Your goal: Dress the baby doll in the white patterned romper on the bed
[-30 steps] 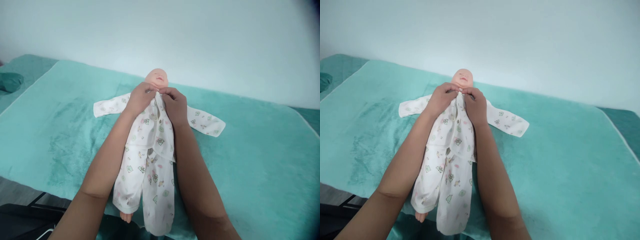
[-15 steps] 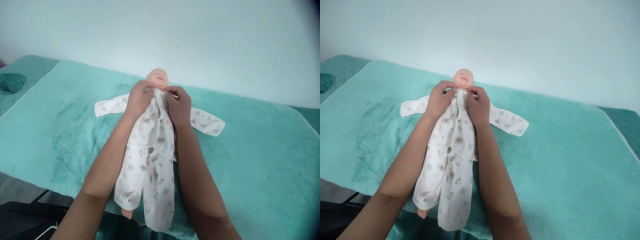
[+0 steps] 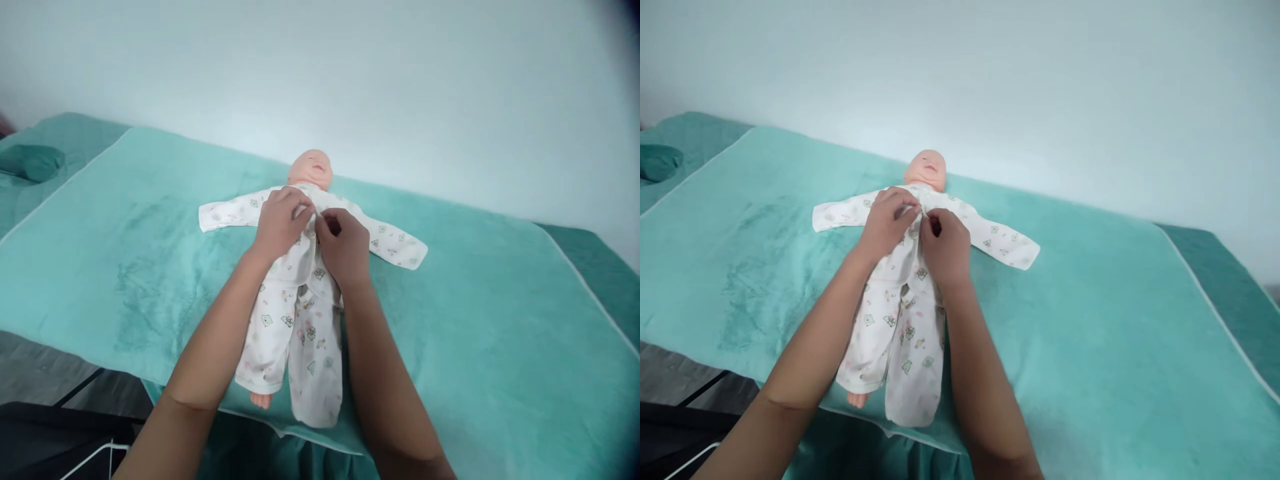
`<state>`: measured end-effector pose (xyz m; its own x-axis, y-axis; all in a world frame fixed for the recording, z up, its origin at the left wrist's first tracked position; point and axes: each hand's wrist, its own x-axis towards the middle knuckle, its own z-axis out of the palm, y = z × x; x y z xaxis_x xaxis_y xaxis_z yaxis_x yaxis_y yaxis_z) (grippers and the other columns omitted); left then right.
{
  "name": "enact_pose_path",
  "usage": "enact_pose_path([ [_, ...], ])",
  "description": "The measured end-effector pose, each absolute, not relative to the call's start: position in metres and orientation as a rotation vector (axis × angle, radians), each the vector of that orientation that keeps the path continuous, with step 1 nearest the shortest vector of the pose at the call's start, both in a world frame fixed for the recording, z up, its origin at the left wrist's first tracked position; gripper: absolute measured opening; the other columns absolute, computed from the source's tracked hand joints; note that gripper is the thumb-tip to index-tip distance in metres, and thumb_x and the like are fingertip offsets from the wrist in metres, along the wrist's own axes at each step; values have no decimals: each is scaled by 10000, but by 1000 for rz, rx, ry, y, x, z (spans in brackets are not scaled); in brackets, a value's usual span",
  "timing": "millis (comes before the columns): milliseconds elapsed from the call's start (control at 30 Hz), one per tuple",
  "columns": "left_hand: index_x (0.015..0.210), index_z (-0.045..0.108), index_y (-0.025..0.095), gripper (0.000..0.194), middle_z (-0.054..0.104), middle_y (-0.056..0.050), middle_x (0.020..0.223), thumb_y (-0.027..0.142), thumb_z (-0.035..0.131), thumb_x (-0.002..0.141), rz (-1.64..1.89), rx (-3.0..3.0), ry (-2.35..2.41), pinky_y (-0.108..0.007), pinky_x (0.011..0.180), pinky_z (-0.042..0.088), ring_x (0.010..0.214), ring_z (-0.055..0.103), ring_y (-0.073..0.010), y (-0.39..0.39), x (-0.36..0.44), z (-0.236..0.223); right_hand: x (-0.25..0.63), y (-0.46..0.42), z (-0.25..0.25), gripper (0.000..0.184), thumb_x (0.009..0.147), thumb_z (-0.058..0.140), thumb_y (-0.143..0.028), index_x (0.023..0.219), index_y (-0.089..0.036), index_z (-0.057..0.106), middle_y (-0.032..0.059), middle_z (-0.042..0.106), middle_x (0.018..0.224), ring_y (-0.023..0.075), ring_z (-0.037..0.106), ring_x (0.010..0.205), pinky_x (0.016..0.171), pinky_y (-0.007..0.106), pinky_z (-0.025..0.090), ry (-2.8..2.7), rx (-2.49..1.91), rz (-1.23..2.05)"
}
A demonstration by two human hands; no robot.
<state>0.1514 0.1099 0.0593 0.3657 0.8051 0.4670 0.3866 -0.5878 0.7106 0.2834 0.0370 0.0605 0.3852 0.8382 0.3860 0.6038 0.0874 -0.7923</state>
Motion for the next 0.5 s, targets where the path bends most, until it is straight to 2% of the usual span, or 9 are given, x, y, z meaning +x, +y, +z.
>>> enact_pose_path([
  [233, 866, 681, 238, 15, 692, -24, 1140, 246, 678, 878, 1069, 2067, 1028, -410, 1078, 404, 1157, 574, -232, 114, 152, 60, 295, 43, 44, 180, 819, 700, -353, 920, -220, 766, 16, 768, 959, 206, 683, 946, 919, 376, 530, -1062, -1435, 561],
  [400, 786, 665, 228, 83, 684, -21, 1174, 213, 663, 868, 1012, 2027, 1056, -435, 1096, 396, 1185, 563, -247, 115, 153, 62, 296, 46, 42, 189, 822, 700, -354, 939, -230, 781, 14, 769, 973, 213, 687, 966, 929, 387, 541, -1051, -1430, 565],
  [500, 832, 663, 240, 59, 678, -26, 1198, 258, 659, 889, 1020, 2035, 1082, -450, 1110, 386, 1194, 557, -256, 114, 155, 62, 296, 45, 40, 192, 828, 695, -355, 947, -233, 783, 15, 769, 976, 211, 691, 957, 919, 384, 552, -1032, -1428, 566],
])
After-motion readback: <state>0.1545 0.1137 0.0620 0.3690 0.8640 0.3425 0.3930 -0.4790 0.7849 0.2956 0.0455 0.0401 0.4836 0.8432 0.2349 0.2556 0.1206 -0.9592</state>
